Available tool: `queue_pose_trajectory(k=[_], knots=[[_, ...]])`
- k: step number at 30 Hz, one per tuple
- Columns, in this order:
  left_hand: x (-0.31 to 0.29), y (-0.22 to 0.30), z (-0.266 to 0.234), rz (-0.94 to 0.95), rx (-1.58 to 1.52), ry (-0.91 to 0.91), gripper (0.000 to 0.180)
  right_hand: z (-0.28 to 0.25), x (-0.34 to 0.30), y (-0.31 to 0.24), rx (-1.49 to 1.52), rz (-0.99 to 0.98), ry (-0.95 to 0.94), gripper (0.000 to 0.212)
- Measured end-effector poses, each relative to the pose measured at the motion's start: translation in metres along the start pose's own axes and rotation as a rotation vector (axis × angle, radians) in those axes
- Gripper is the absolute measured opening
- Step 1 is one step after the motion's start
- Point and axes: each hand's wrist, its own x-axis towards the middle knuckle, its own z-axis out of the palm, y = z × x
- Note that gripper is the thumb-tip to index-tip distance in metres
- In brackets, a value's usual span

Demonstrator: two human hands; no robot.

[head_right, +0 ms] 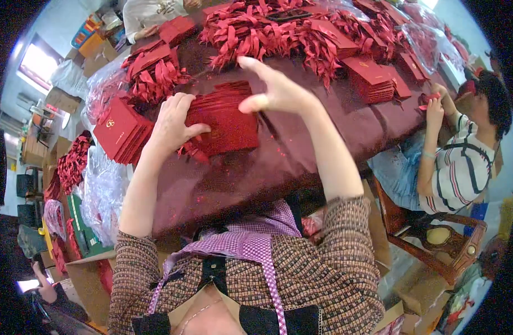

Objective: The person ties decorative red ribbons onto red gift bags by hand.

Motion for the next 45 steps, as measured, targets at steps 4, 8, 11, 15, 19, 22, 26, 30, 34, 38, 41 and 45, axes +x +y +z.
queue_pose_trajectory(k=[4, 8, 11, 15, 19, 22, 26, 30, 34, 38, 41, 45], knots=[[0.000, -0.006, -0.001, 0.039, -0.009, 0.022, 0.068, 0.047, -0.042, 0.019, 0.154, 0.091, 0.105, 0.138], [0.001, -0.006, -0.002, 0.039, -0.055, 0.014, 0.074, 0.075, -0.032, 0.027, 0.253, 0.129, 0.188, 0.144], [0.002, -0.009, 0.003, 0.035, -0.062, 0.015, 0.081, 0.090, -0.018, 0.033, 0.323, 0.073, 0.316, 0.144], [-0.001, -0.013, 0.004, 0.016, -0.066, 0.024, 0.092, 0.100, -0.011, 0.033, 0.565, 0.095, 0.350, 0.126], [-0.003, -0.015, 0.001, 0.019, -0.181, 0.040, 0.103, 0.106, -0.007, 0.024, 0.470, 0.132, 0.418, 0.110], [-0.012, -0.017, 0.002, 0.007, -0.223, 0.077, 0.106, 0.112, -0.004, 0.018, 0.417, 0.085, 0.433, 0.105], [-0.012, -0.016, 0.001, 0.039, -0.142, 0.083, 0.105, 0.116, -0.001, 0.015, 0.527, 0.106, 0.410, 0.098], [-0.010, -0.014, -0.002, 0.012, -0.033, 0.054, 0.101, 0.113, 0.003, 0.020, 0.468, 0.118, 0.396, 0.097], [-0.013, -0.004, -0.007, -0.006, 0.036, 0.003, 0.097, 0.104, -0.004, 0.017, 0.434, 0.122, 0.431, 0.102], [-0.014, 0.003, -0.010, -0.043, 0.076, -0.011, 0.095, 0.100, 0.012, 0.004, 0.515, 0.103, 0.581, 0.086], [-0.014, 0.003, -0.010, -0.050, 0.092, -0.016, 0.095, 0.102, 0.027, 0.004, 0.461, 0.193, 0.610, 0.076], [-0.015, -0.002, -0.005, -0.016, 0.073, -0.006, 0.095, 0.099, 0.032, 0.002, 0.514, 0.171, 0.606, 0.063]])
